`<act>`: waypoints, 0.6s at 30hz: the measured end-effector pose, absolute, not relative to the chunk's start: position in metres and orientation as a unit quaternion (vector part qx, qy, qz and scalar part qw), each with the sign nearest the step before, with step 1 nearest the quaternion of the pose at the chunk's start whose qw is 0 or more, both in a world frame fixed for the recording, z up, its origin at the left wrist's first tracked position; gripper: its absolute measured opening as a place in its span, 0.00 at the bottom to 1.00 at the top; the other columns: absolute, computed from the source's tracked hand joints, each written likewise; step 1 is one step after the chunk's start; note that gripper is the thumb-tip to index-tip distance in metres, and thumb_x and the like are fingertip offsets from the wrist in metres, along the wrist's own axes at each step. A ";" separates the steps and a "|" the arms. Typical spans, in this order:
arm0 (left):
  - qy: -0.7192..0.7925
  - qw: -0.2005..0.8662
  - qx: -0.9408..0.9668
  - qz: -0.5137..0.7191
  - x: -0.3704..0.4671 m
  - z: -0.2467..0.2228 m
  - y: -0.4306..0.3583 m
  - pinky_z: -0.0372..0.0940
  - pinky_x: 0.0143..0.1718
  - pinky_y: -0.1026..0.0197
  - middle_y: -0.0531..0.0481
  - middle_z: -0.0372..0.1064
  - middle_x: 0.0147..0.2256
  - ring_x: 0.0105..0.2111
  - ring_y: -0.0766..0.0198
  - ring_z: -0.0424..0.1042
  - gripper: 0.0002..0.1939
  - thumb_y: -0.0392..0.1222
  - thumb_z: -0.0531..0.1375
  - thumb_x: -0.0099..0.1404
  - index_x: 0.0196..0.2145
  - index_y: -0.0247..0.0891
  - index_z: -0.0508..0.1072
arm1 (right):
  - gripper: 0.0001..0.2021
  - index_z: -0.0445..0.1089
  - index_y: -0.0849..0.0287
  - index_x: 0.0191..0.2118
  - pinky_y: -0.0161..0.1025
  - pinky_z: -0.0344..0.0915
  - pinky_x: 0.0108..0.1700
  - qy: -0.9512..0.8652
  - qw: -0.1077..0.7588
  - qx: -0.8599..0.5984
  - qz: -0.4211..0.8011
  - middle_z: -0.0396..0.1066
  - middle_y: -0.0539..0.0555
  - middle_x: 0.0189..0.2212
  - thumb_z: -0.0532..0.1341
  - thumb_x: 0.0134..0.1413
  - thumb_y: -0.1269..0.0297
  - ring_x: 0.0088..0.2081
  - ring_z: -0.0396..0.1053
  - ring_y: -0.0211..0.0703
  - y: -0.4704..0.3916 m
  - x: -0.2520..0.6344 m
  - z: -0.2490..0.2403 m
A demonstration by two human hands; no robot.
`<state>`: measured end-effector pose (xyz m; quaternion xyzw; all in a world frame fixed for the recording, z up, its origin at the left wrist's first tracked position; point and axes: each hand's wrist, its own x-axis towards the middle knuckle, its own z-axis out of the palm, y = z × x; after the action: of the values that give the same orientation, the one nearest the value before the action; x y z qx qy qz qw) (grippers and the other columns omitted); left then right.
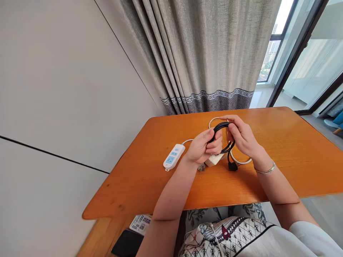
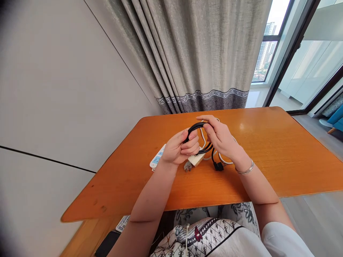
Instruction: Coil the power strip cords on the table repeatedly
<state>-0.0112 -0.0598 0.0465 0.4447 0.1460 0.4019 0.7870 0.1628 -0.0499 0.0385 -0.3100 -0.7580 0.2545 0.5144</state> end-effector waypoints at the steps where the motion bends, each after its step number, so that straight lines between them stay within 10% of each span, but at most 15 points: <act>1: 0.145 0.788 0.442 0.403 -0.012 0.047 -0.060 0.48 0.17 0.72 0.63 0.42 0.16 0.13 0.76 0.39 0.18 0.48 0.56 0.72 0.26 0.37 0.61 | 0.21 0.68 0.57 0.55 0.38 0.67 0.35 -0.777 0.508 -0.319 0.191 0.62 0.48 0.26 0.46 0.72 0.51 0.26 0.63 0.38 -0.049 0.163 0.038; 9: 0.154 0.785 0.436 0.412 -0.011 0.050 -0.062 0.48 0.17 0.72 0.63 0.43 0.16 0.13 0.77 0.37 0.16 0.46 0.56 0.72 0.28 0.37 0.62 | 0.19 0.67 0.58 0.57 0.41 0.69 0.43 -0.835 0.419 -0.355 -0.037 0.74 0.60 0.41 0.45 0.72 0.58 0.43 0.73 0.46 -0.038 0.169 0.034; 18: 0.156 0.808 0.433 0.368 -0.013 0.048 -0.063 0.48 0.17 0.70 0.63 0.41 0.15 0.12 0.75 0.38 0.18 0.48 0.56 0.72 0.26 0.38 0.60 | 0.17 0.72 0.57 0.46 0.37 0.66 0.37 -0.835 0.435 -0.325 0.088 0.73 0.53 0.30 0.49 0.72 0.55 0.33 0.71 0.41 -0.041 0.176 0.041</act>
<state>-0.0126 -0.0632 0.0475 0.4326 0.1562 0.3676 0.8082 0.1759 -0.0412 0.0411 -0.3245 -0.8350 0.0882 0.4354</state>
